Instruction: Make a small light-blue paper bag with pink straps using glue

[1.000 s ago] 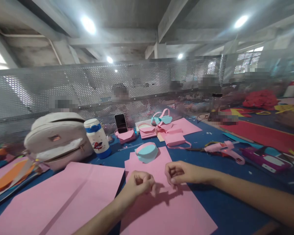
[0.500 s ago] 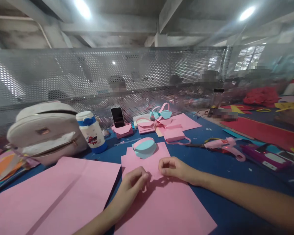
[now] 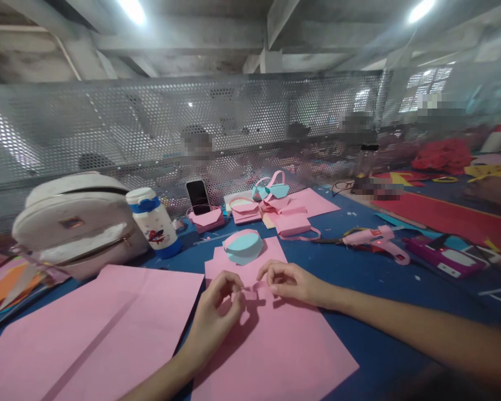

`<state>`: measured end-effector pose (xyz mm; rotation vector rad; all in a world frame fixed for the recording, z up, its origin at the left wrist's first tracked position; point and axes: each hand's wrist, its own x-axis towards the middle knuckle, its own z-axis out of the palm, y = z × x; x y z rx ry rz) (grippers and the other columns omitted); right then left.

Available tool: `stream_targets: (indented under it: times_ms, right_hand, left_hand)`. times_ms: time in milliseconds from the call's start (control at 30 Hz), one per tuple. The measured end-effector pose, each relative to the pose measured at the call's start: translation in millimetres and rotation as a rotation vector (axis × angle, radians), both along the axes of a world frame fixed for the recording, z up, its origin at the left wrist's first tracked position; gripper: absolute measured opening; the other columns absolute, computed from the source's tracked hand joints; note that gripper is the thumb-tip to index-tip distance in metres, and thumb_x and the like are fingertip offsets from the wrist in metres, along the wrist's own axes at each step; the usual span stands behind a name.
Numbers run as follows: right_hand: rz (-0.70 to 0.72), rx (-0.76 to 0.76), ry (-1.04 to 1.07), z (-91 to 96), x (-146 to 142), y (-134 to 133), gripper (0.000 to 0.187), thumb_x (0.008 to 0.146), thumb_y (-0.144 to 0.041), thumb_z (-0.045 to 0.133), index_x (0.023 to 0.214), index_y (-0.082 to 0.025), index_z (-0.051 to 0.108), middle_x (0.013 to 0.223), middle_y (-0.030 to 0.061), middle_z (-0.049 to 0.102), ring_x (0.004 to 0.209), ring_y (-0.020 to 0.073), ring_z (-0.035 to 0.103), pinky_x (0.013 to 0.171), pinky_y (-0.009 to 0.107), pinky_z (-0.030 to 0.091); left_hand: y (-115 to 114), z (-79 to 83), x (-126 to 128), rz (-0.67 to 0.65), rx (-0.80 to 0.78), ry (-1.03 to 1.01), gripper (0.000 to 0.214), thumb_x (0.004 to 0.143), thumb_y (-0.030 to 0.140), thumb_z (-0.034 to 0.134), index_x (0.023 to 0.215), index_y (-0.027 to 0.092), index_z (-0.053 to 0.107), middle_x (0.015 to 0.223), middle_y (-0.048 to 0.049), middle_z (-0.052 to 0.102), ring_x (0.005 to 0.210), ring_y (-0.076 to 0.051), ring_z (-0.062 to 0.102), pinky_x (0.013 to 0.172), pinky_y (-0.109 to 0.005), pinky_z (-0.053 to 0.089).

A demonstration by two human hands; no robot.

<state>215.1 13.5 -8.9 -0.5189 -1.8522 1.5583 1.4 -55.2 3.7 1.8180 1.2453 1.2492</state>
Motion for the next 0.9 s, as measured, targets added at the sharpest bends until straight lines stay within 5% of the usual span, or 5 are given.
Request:
stream_targets:
  times_ms: [100,367,700,900]
  right_hand:
    - [0.022,-0.012,-0.016,-1.5,-2.4,-3.2,0.037,0.08,-0.05,0.07,0.076,-0.016,0.056,0.114,0.0092,0.058,0.088,0.0162,0.06,0.072,0.031,0.053]
    - [-0.056,-0.039,-0.058,6.2,-4.5,-12.3,0.023,0.079,-0.033,0.07,0.073,-0.017,0.054,0.069,0.0004,0.063,0.061,0.0122,0.059,0.06,0.026,0.05]
    - [-0.102,-0.021,-0.08,5.2,-6.5,-11.3,0.014,0.076,-0.019,0.061,0.072,-0.019,0.048,0.066,-0.0005,0.064,0.058,0.0113,0.059,0.056,0.023,0.046]
    - [-0.104,0.004,-0.097,5.5,-6.3,-14.3,0.01,0.073,-0.015,0.059,0.072,-0.019,0.05,0.065,-0.0028,0.061,0.06,0.0114,0.058,0.057,0.023,0.044]
  left_hand:
    - [-2.4,-0.6,1.8,-0.011,0.025,0.006,0.008,0.089,0.018,0.05,0.083,0.021,0.053,0.079,0.0011,0.053,0.075,-0.015,0.056,0.071,-0.025,0.046]
    - [-2.6,-2.3,2.3,0.012,0.06,0.063,0.006,0.089,0.019,0.054,0.085,0.021,0.058,0.08,0.0007,0.06,0.077,-0.015,0.06,0.071,-0.025,0.048]
    - [-4.6,5.1,7.8,-0.007,0.057,0.079,0.009,0.089,0.021,0.054,0.085,0.02,0.061,0.083,-0.0031,0.064,0.079,-0.018,0.063,0.07,-0.026,0.051]
    - [-2.6,6.1,11.0,-0.057,-0.049,0.061,0.016,0.079,0.021,0.07,0.093,0.021,0.064,0.098,-0.0055,0.066,0.089,-0.021,0.063,0.075,-0.028,0.05]
